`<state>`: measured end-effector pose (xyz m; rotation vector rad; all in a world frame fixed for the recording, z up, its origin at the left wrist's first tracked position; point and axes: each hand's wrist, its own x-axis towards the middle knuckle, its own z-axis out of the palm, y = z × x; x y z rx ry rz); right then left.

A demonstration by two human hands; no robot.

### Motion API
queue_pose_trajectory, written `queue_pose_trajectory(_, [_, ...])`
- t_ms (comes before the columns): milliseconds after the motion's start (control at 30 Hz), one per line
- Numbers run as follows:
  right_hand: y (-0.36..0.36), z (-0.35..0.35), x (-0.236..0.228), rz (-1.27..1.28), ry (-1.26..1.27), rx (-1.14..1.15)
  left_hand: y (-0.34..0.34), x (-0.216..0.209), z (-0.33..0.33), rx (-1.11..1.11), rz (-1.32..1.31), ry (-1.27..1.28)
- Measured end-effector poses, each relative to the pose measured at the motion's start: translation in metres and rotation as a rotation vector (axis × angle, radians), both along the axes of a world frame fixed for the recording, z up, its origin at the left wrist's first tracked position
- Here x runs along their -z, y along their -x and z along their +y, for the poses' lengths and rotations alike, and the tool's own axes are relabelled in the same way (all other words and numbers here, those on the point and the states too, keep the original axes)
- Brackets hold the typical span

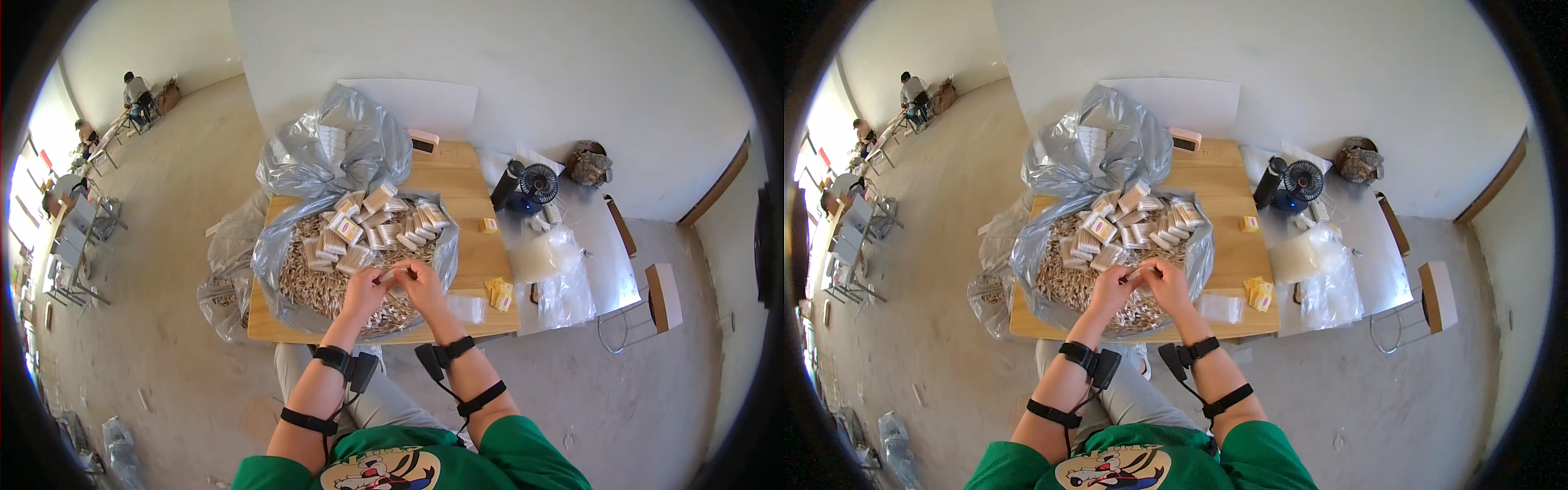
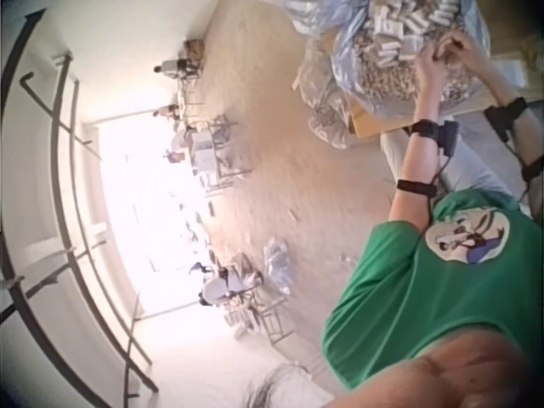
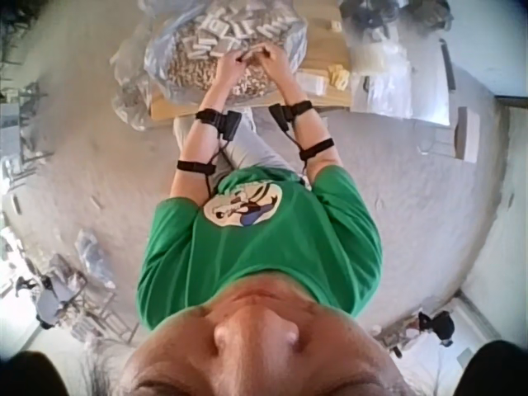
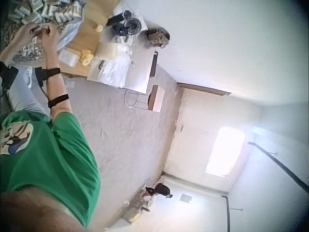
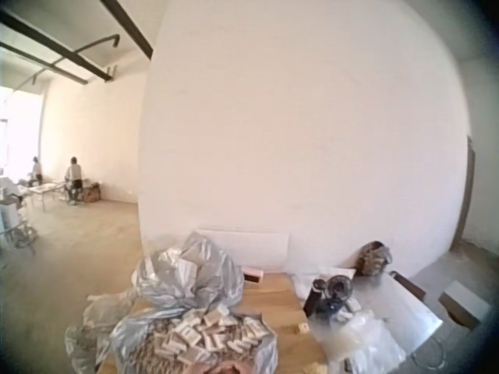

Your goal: Sorting small brown packets from a pile and placing them into smaller plastic bags on a table.

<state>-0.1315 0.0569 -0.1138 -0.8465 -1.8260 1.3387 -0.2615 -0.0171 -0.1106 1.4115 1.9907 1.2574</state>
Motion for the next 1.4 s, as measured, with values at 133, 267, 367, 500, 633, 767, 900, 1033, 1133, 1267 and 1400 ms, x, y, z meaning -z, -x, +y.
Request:
queue_pose_trajectory(133, [0.008,0.004,0.014,0.087,0.028,0.055,0.002,0.006,0.000,-0.025,-0.113,-0.086])
queue_pose_trajectory(267, [0.014,0.005,0.019,0.125,0.042,0.042,0.005,0.007,0.000,-0.104,-0.126,-0.117])
queue_pose_trajectory(367, [0.017,0.009,0.033,0.286,0.029,0.129,0.006,0.006,0.002,-0.213,-0.129,-0.204])
queue_pose_trajectory(500, [0.005,0.001,0.051,0.316,0.527,0.068,0.006,0.013,0.003,-0.317,-0.193,-0.205])
queue_pose_trajectory(633, [0.015,-0.017,0.042,0.182,0.436,0.208,0.007,0.037,0.003,-0.285,-0.260,-0.165])
queue_pose_trajectory(767, [0.010,-0.005,0.056,0.014,0.101,0.181,0.010,0.036,0.002,-0.242,-0.273,-0.097])
queue_pose_trajectory(900, [0.017,-0.002,0.076,0.214,0.076,0.274,0.013,0.031,0.000,-0.272,-0.192,-0.040])
queue_pose_trajectory(1033, [0.015,0.001,0.100,-0.005,0.095,0.333,0.002,0.041,0.005,-0.270,-0.133,-0.082])
queue_pose_trajectory(1133, [0.018,-0.008,0.085,-0.061,0.104,0.312,0.006,0.044,-0.001,-0.205,-0.126,-0.089])
queue_pose_trajectory(1267, [0.013,0.004,0.088,-0.077,0.157,0.369,0.007,0.035,0.000,-0.305,-0.213,-0.042])
queue_pose_trajectory(1400, [0.005,0.015,0.086,-0.170,-0.038,0.474,0.026,0.054,0.001,-0.421,-0.110,-0.120])
